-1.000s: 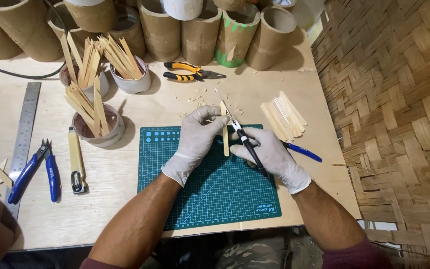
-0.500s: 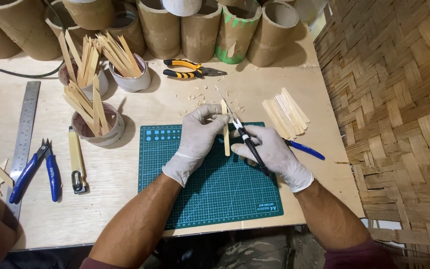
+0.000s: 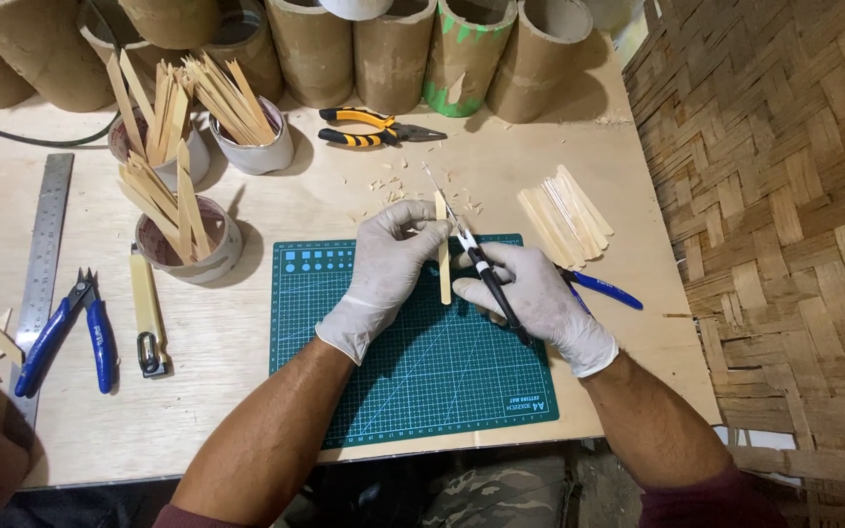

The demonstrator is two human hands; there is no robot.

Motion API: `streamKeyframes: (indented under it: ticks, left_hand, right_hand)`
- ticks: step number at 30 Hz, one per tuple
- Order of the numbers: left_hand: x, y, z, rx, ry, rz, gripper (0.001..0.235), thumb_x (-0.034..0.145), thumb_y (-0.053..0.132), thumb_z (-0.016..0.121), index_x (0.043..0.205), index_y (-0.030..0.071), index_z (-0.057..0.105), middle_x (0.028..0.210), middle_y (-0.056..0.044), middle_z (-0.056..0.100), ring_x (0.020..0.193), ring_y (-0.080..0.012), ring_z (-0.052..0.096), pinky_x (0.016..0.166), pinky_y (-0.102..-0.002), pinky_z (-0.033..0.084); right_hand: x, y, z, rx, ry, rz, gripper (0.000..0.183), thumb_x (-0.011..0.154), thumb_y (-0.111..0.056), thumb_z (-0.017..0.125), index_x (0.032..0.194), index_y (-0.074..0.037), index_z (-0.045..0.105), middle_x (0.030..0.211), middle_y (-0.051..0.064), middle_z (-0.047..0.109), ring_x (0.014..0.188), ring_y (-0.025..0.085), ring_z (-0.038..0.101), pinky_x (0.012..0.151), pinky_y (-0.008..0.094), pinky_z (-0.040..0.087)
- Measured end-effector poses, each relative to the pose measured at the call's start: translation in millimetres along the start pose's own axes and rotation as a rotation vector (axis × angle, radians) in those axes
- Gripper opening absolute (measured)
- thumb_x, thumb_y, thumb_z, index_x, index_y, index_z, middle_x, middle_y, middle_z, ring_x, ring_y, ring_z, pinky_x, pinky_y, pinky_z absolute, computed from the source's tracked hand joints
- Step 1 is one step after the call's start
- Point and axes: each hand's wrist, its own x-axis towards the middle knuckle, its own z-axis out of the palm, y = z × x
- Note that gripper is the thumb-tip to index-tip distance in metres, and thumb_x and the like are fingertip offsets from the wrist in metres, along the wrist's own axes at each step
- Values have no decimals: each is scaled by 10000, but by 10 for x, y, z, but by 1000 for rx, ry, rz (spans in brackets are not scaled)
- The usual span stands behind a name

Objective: A person wearing white gloves uses scissors to shave thin strips from a wooden stick on a green cutting mat as part of a handcrafting process.

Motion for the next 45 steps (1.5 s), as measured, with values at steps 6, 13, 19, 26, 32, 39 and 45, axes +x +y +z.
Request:
streamKeyframes:
  ticks: [6, 13, 19, 26, 32, 39, 45]
  left_hand:
    - [-27, 51, 5, -8, -3, -12, 134, 809, 55, 820, 921, 20, 755, 738, -51, 648, 606, -106, 680, 556, -214, 630]
    - [-87, 139, 58, -36, 2, -21, 135, 800, 37, 815, 911, 12, 743, 728, -66, 640, 594, -137, 704, 551, -224, 625]
    - [-80, 101, 45, -7, -3, -23, 151, 794, 57, 837, 919, 12, 764, 738, -66, 649, 618, -112, 686, 552, -212, 615]
    - [-82, 125, 45, -14, -14, -37, 88, 830, 90, 821, 873, 48, 756, 686, -48, 640, 580, -116, 687, 540, -205, 576]
    - [-30, 62, 34, 16, -5, -19, 108, 915, 147, 748, 844, 66, 745, 637, -33, 601, 560, -96, 629, 506, -206, 525]
    - [-2, -107, 17, 60, -63, 11, 134, 926, 103, 706, 802, 52, 709, 602, -88, 631, 503, -157, 679, 480, -236, 563]
    - [-102, -2, 79, 53, -63, -7, 154, 914, 81, 687, 765, 44, 690, 571, -104, 616, 461, -179, 680, 437, -244, 556]
  right_hand:
    - [-26, -29, -17, 13, -8, 13, 442, 796, -224, 815, 1168, -1, 732, 565, 94, 671, 481, 129, 619, 465, 231, 515]
    - [-35, -75, -31, -3, -16, 22, 443, 786, -234, 812, 1164, -15, 739, 566, 94, 671, 488, 132, 619, 486, 237, 520]
    - [-25, -69, -16, -17, -11, 28, 377, 797, -205, 794, 1126, -25, 756, 532, 79, 649, 455, 126, 599, 461, 217, 496]
    - [-18, 3, -31, -9, 16, -12, 311, 796, -183, 803, 1069, -41, 763, 513, 70, 629, 445, 119, 586, 465, 208, 479]
    - [-19, -14, -30, -32, 5, -39, 287, 783, -204, 819, 1025, -57, 771, 503, 58, 617, 449, 115, 576, 477, 212, 465]
    - [33, 35, -46, 30, -23, -75, 241, 783, -189, 830, 959, -41, 755, 509, 65, 604, 450, 121, 584, 453, 216, 465]
    - [25, 67, -39, 53, -55, -63, 211, 790, -186, 810, 921, -35, 743, 516, 83, 611, 474, 137, 603, 464, 241, 500]
